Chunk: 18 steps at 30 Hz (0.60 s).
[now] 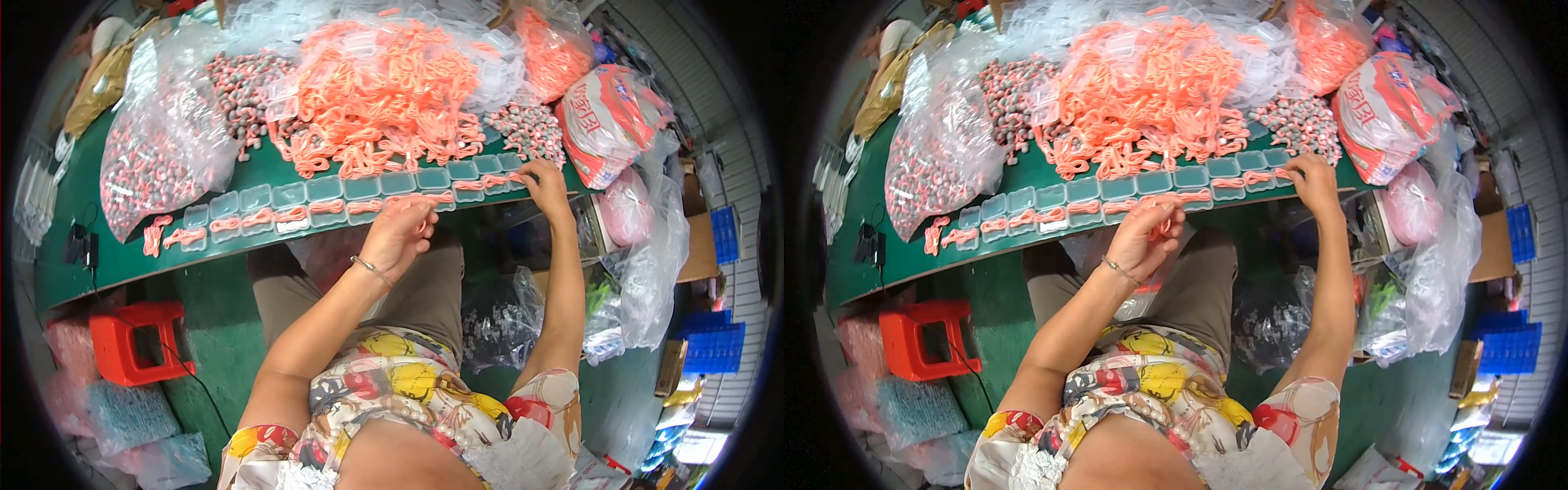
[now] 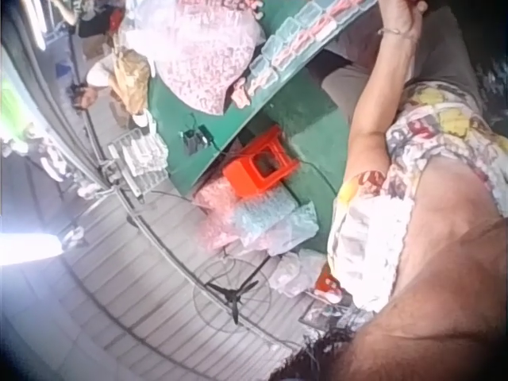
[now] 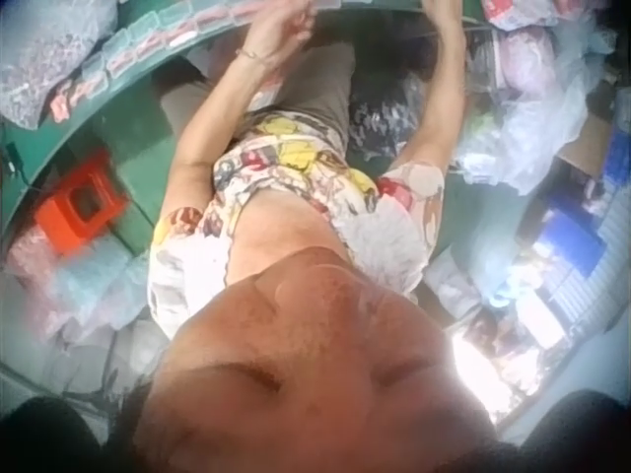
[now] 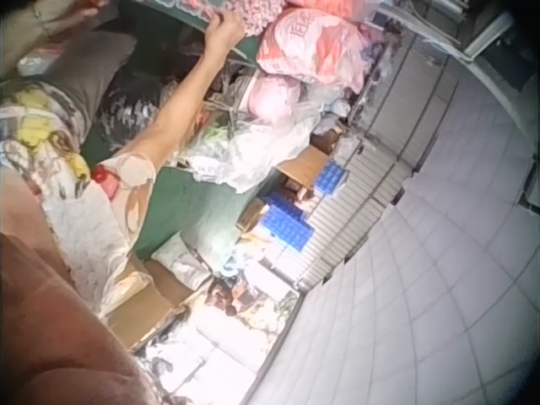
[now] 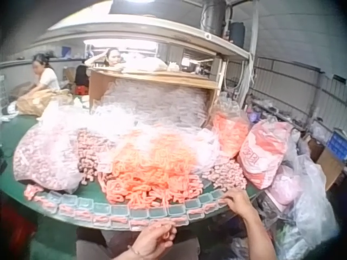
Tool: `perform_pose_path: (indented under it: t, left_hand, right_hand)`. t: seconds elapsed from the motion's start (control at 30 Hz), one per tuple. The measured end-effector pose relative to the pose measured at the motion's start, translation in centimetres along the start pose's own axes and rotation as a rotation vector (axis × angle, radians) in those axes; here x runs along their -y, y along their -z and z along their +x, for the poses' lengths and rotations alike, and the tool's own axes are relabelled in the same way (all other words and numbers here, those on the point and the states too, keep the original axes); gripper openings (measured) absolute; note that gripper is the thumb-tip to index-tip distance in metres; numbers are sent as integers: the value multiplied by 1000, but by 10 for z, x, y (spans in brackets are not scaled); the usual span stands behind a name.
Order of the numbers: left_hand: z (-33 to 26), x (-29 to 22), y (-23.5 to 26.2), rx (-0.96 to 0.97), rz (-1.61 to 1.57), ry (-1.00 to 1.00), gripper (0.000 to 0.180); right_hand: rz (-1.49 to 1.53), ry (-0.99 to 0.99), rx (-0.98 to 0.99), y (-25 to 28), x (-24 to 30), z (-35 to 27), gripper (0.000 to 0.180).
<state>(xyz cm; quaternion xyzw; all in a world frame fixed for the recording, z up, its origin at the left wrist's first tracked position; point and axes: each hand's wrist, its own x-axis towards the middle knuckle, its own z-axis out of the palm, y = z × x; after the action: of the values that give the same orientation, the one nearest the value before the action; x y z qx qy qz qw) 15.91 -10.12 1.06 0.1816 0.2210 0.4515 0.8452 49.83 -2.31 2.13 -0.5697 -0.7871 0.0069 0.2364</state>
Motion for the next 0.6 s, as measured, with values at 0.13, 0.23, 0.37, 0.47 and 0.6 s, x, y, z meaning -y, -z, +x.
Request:
perform_pose_path:
  t: [0.13,0.23,0.37,0.47,0.6]
  left_hand:
    - [3,2,7,29,-177,0,22]
    - [7,3,16,42,-282,10,29]
    - [7,7,21,56,-314,-48,32]
    - [5,13,18,83,-247,-116,32]
    - [-18,-9,11,79,-202,-147,30]
  right_hand:
    - [-45,81,-201,7,31,-2,23]
    - [288,27,-191,13,102,-1,15]
    - [568,93,22,5,201,-16,27]
    - [579,110,23,-14,241,-15,33]
    - [615,59,-12,-33,251,-7,30]
